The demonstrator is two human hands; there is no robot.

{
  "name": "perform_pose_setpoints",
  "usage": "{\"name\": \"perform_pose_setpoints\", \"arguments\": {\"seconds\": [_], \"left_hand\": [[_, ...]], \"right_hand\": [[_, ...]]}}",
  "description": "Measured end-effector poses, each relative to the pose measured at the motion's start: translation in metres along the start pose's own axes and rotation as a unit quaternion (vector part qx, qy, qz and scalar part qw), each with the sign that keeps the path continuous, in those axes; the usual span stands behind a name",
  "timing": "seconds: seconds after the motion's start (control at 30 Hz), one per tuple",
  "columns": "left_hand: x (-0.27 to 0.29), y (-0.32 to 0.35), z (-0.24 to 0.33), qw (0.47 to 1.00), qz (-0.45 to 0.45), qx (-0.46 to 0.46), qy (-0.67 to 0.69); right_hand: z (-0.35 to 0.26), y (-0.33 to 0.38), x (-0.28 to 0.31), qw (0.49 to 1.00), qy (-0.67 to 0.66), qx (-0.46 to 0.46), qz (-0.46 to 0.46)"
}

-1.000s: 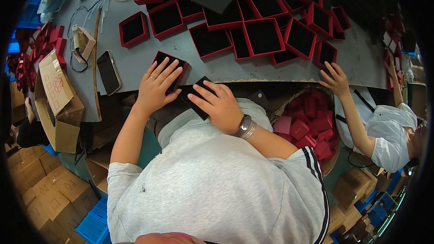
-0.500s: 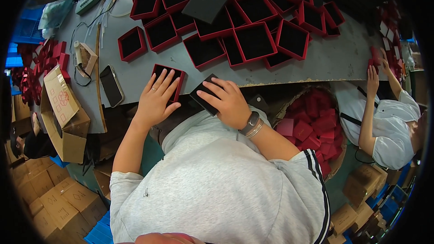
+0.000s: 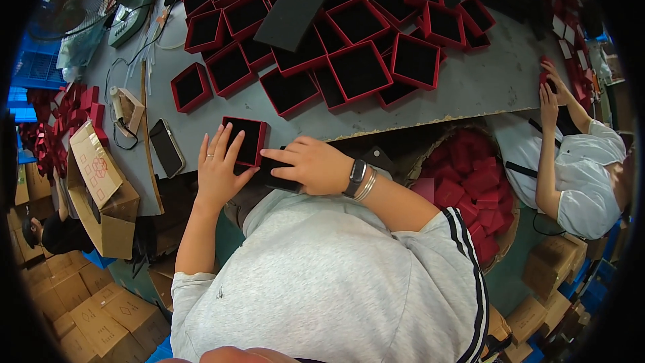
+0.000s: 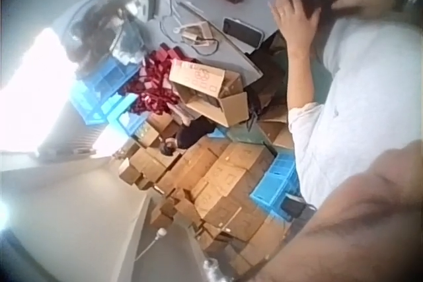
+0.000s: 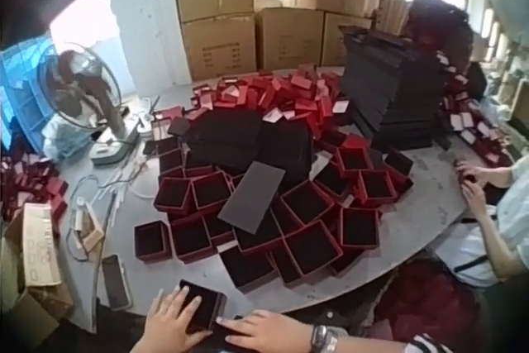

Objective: Assembling small red gift boxes by inserting black foam padding into the base.

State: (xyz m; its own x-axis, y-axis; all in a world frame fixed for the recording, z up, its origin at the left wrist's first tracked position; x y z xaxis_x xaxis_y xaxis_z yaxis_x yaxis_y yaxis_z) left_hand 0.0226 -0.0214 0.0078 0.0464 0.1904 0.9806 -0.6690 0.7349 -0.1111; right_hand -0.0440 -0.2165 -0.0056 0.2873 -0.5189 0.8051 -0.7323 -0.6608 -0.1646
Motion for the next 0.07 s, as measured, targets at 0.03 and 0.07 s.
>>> {"name": "perform_pose_setpoints", "arguments": {"seconds": [0.03,0.07], "left_hand": [[-0.0069,-0.001,-0.0015,0.999,-0.047,0.015,-0.017],[-0.0153,-0.0036,-0.0045,0.995,-0.091,0.031,-0.035]], "right_hand": [[-0.0022,-0.0043,-0.0051,0.999,0.026,0.008,-0.019],[-0.0031,-0.0098,-0.0103,0.998,0.055,0.016,-0.038]]}}
Point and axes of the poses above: each hand's wrist, its own y-axis away from the middle knuckle, its own x-axis out of the back of the hand, z = x × y, the point moved 4 cm from there along -y, towards the middle knuckle, and after that the axes turned 6 degrees about -z, right-handed, at the moved point
